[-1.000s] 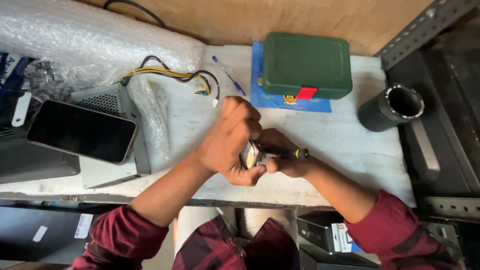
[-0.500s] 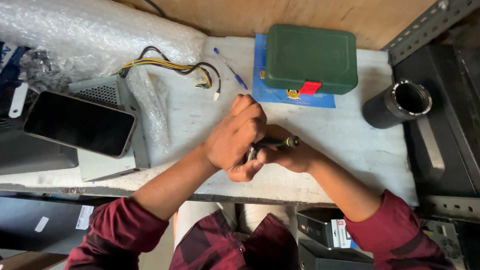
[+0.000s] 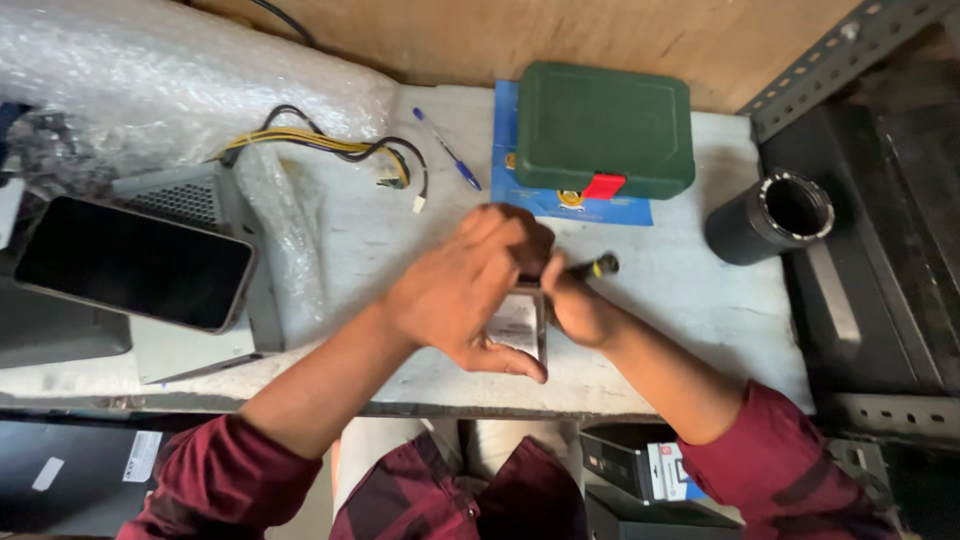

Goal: The person uses a screwdriver to remove screws from a hard drive, then flips it over and continues unscrewing the casing. The person handles the hard drive and screwdriver throughout the clip.

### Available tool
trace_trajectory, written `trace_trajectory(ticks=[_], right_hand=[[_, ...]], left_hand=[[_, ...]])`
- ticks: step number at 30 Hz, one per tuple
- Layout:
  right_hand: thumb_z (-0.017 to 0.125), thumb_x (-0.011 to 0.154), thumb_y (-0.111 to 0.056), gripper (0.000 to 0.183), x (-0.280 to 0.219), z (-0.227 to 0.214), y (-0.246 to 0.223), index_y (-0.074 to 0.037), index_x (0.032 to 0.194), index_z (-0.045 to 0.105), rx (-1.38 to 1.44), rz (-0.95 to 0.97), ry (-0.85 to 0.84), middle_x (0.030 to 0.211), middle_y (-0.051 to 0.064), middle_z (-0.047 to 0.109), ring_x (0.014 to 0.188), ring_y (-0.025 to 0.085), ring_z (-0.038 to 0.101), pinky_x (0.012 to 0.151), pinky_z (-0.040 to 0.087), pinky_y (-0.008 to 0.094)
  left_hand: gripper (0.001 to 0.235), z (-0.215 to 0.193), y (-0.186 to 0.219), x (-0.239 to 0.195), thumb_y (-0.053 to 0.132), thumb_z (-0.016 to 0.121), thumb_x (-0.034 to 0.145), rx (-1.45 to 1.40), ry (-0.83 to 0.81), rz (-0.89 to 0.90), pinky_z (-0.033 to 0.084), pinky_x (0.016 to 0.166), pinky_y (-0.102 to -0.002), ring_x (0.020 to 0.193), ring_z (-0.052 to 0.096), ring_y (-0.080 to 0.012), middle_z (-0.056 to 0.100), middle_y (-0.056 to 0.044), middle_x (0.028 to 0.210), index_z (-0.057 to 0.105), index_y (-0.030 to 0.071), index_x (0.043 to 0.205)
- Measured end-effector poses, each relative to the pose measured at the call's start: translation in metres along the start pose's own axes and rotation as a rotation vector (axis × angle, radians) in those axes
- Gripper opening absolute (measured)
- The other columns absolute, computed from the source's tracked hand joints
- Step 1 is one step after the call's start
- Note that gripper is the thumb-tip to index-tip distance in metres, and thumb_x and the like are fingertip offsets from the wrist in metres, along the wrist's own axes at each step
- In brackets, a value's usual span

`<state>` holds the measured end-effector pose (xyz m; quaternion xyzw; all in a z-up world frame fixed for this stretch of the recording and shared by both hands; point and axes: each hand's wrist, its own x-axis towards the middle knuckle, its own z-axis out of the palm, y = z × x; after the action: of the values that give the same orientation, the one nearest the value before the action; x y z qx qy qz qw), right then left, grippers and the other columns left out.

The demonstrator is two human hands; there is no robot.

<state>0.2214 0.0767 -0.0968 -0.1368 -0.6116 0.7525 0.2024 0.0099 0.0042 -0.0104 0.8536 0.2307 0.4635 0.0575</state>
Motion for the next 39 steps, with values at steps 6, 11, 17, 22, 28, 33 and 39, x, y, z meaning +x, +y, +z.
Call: trace_trajectory(ticks=[6,11,17,22,28,33,39], right_hand=[[0.031,0.095,-0.079,0.087,0.007,0.002,-0.021,-0.005,0.131,0.058,0.139,0.167,0.385,0.114,0.007,0.066,0.099,0.020,0.065,0.083,0.054,0.037],[0.036,0.103,-0.075,0.074,0.013,0.001,-0.042,-0.007,0.117,0.060,0.382,-0.018,0.337,0.098,0.005,0.061,0.089,0.021,0.066,0.078,0.055,0.037],[0.039,0.112,-0.069,0.061,0.019,-0.003,-0.050,-0.010,0.109,0.054,0.250,-0.176,0.440,0.097,0.004,0.056,0.086,0.016,0.055,0.078,0.047,0.031],[0.041,0.109,-0.060,0.054,0.021,-0.004,-0.053,-0.009,0.109,0.057,-0.210,-0.337,0.576,0.098,0.003,0.060,0.088,0.013,0.056,0.085,0.049,0.031],[0.052,0.120,-0.028,0.027,0.012,-0.014,-0.075,-0.004,0.108,0.056,-0.560,-0.592,0.736,0.082,0.001,0.055,0.073,0.008,0.051,0.074,0.050,0.026],[0.057,0.114,-0.026,0.026,0.008,-0.020,-0.081,-0.003,0.100,0.059,-0.470,-0.413,0.878,0.072,-0.005,0.045,0.060,0.004,0.038,0.056,0.033,0.022],[0.072,0.107,-0.036,0.036,0.010,-0.018,-0.082,0.000,0.105,0.065,-0.606,-0.536,0.713,0.101,0.003,0.064,0.092,0.007,0.058,0.081,0.047,0.024]], left_hand=[[0.060,0.007,0.003,0.004,0.044,0.078,0.091,0.293,-0.131,-0.231,0.044,0.101,-0.047,0.118,0.054,-0.0379,0.055,-0.016,0.125,0.056,0.003,0.129],[0.051,0.013,0.008,0.005,0.041,0.077,0.089,0.451,-0.106,-0.373,0.044,0.092,-0.050,0.109,0.054,-0.0387,0.056,-0.019,0.120,0.056,0.004,0.116],[0.052,0.018,0.004,0.008,0.049,0.073,0.089,0.139,-0.277,-0.706,0.051,0.084,-0.048,0.098,0.064,-0.0346,0.063,-0.015,0.111,0.059,0.007,0.117],[0.074,0.019,0.004,0.004,0.052,0.075,0.085,0.095,-0.352,-0.715,0.051,0.091,-0.049,0.109,0.063,-0.0362,0.063,-0.016,0.124,0.051,0.006,0.137],[0.094,0.015,0.012,0.002,0.058,0.088,0.058,0.016,-0.502,-0.303,0.035,0.102,-0.053,0.126,0.045,-0.0337,0.057,-0.013,0.130,0.054,0.012,0.133],[0.094,0.015,0.013,0.004,0.050,0.089,0.058,-0.092,-0.587,-0.285,0.033,0.107,-0.052,0.131,0.045,-0.0321,0.055,-0.012,0.134,0.056,0.014,0.139],[0.082,0.014,0.007,-0.006,0.051,0.089,0.071,-0.021,-0.264,-0.277,0.047,0.098,-0.047,0.119,0.053,-0.0376,0.054,-0.022,0.127,0.057,0.006,0.132]])
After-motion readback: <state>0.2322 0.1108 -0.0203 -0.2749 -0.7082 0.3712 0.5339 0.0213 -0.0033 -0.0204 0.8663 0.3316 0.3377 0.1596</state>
